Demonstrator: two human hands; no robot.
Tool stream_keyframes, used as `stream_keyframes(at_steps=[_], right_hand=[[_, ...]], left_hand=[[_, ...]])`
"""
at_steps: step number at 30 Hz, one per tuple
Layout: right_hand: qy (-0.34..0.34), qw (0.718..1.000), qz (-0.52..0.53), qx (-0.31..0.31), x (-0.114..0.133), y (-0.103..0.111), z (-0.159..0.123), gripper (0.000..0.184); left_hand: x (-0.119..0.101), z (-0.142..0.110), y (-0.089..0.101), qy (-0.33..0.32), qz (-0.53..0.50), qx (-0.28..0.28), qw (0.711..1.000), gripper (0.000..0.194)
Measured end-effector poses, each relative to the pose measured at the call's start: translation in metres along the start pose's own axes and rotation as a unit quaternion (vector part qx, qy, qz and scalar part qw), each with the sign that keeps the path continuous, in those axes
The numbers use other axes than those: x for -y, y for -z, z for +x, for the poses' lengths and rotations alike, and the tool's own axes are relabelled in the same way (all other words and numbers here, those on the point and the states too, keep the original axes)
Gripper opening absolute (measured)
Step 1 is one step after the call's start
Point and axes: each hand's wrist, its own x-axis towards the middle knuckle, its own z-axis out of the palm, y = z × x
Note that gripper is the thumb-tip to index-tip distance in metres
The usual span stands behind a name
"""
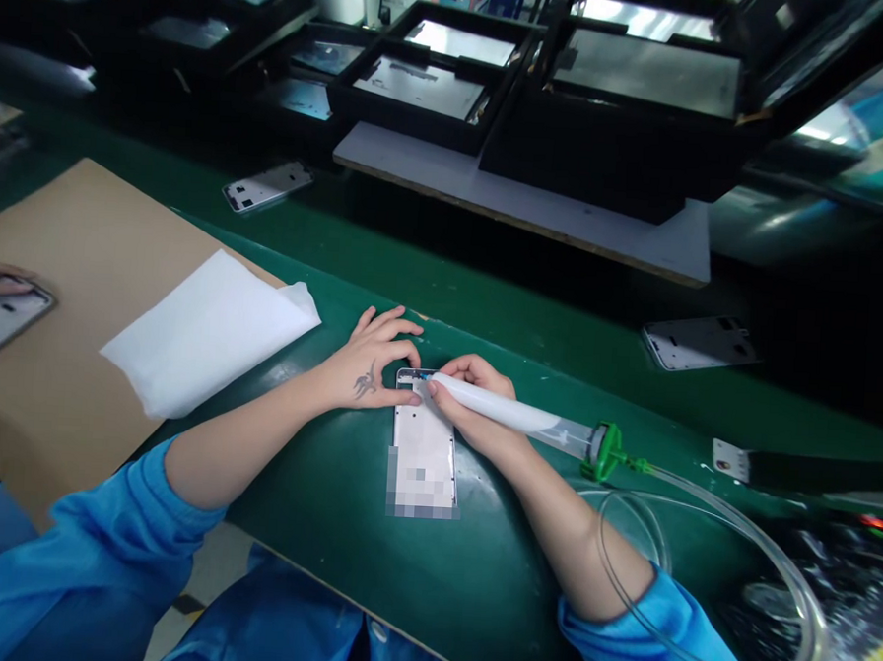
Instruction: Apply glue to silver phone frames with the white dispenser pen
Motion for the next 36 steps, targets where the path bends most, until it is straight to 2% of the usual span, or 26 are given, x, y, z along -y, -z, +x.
stream_keyframes(at_steps=[17,26,36], right_hand=[[-0.002,1.0,0.0,0.01,-0.01,0.004,-0.001,0.034],[0.017,1.0,-0.011,0.008,-0.009,0.008,0.0,0.028],[0.037,0.999,-0.021,-0.027,-0.004,0.013,-0.002,0.025]], left_hand=[[-0.004,0.0,0.004,-0.001,-0.002,0.011,1.0,0.04],[0.0,0.002,0.0,-0.015,0.005,0.004,1.0,0.041],[0.002,0.008,-0.006,-0.029,-0.006,-0.004,1.0,0.043]])
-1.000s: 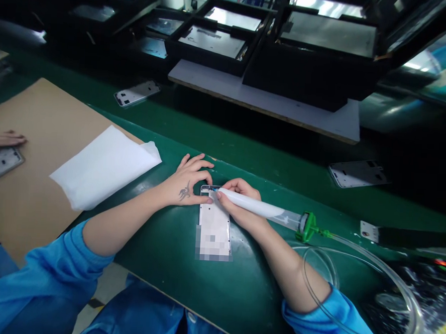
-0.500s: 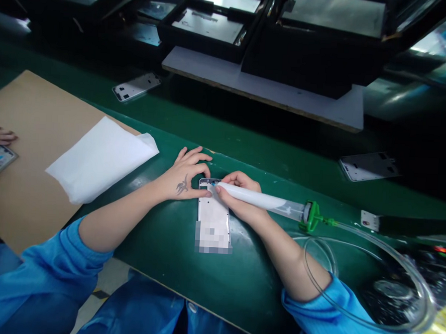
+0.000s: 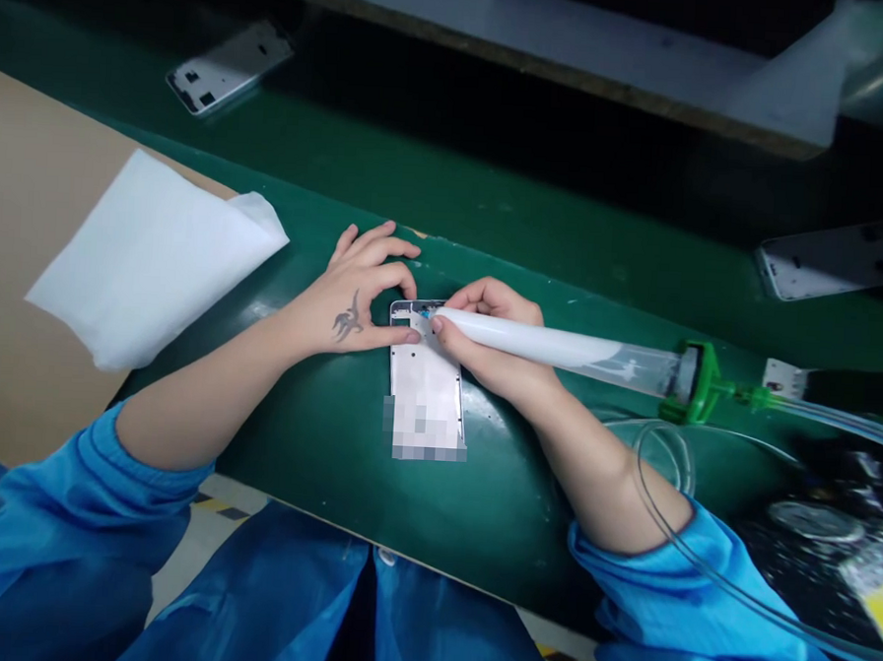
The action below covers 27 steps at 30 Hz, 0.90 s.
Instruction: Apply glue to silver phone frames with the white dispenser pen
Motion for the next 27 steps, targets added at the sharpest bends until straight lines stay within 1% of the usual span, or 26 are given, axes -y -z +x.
stream_keyframes(at_steps=[7,11,17,22,27], right_hand=[[-0.006,1.0,0.006,-0.015,0.0003,0.0012,-0.0005,0.026],[-0.009,1.0,-0.005,-0.01,0.001,0.0028,-0.0008,0.029],[-0.028,1.0,0.007,-0.008,0.0001,0.0037,-0.0021,0.032],[-0.036,0.999,0.009,-0.007,-0.0009,0.0049,-0.0028,0.036],[-0.036,0.999,0.014,-0.002,-0.0024,0.0049,-0.0033,0.038]], left_hand=[[-0.0004,-0.0001,0.0005,-0.004,-0.006,0.0,1.0,0.044],[0.0003,0.0011,0.0004,-0.006,-0.016,-0.001,1.0,0.046],[0.0013,0.0013,-0.0007,-0.006,-0.02,-0.002,1.0,0.048],[-0.0006,0.001,0.0001,-0.001,-0.017,0.005,1.0,0.047],[-0.0006,0.0008,0.0,-0.005,-0.012,-0.001,1.0,0.047]])
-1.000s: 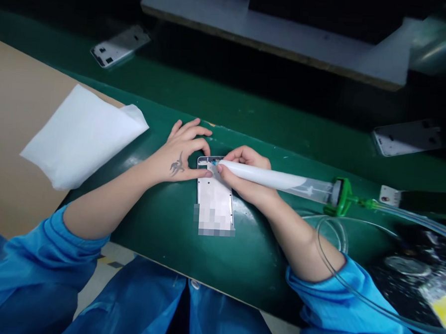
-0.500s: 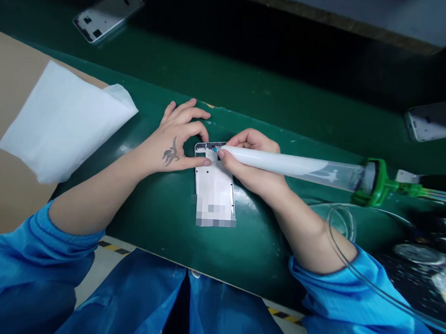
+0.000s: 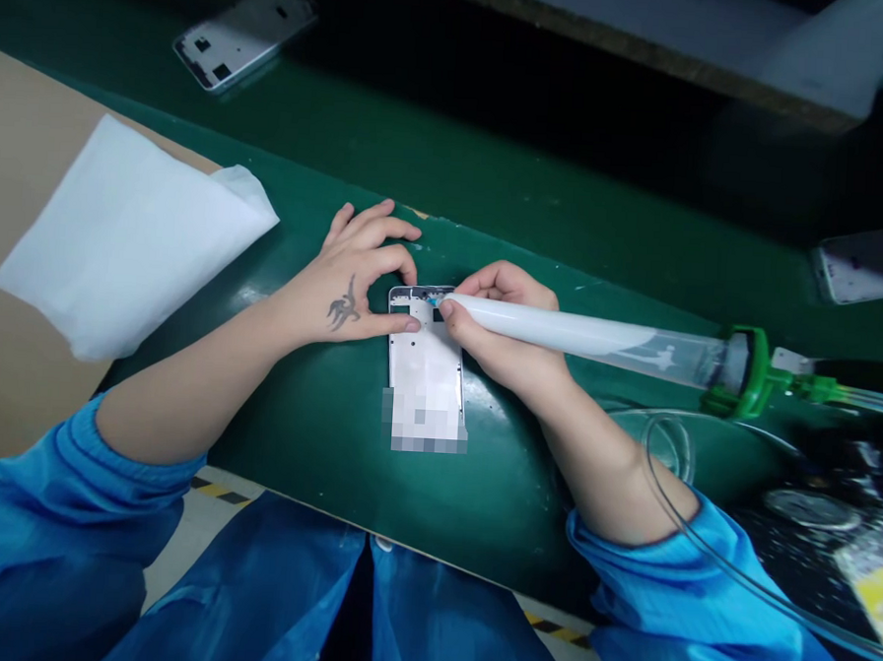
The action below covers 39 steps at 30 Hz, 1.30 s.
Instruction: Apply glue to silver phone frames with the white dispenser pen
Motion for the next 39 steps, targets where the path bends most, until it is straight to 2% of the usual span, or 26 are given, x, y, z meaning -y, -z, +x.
stream_keyframes(at_steps=[18,39], right_hand=[[-0.007,1.0,0.026,-0.009,-0.0049,-0.0028,0.0011,0.036],[-0.003,1.0,0.019,-0.023,0.0032,-0.0078,0.0003,0.037]], left_hand=[[0.0002,-0.0011,-0.0013,-0.003,0.0,-0.011,1.0,0.042],[0.0007,0.0003,0.0003,0.001,-0.011,-0.005,1.0,0.043]])
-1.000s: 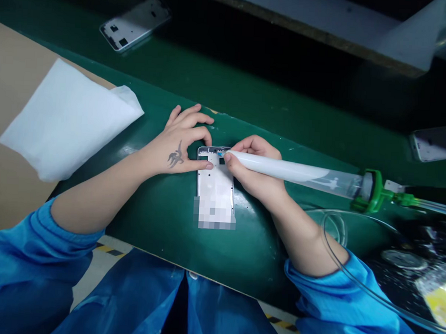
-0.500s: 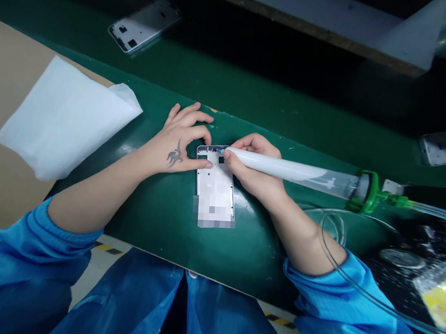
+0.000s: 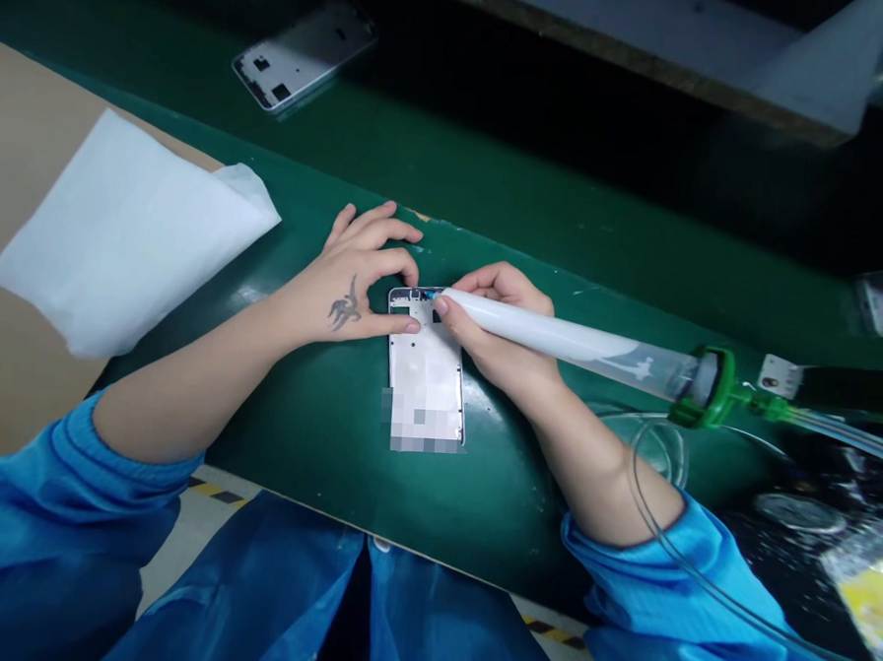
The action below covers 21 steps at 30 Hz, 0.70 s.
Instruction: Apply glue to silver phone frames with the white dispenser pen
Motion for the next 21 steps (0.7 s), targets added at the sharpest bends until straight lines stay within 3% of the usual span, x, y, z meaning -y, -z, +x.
stream_keyframes(at_steps=[21], right_hand=[[-0.008,1.0,0.008,0.028,-0.0019,-0.0015,0.0037,0.03]], left_hand=[[-0.0022,-0.0035,0.0078,0.017,0.022,0.015,0.999,0.045]])
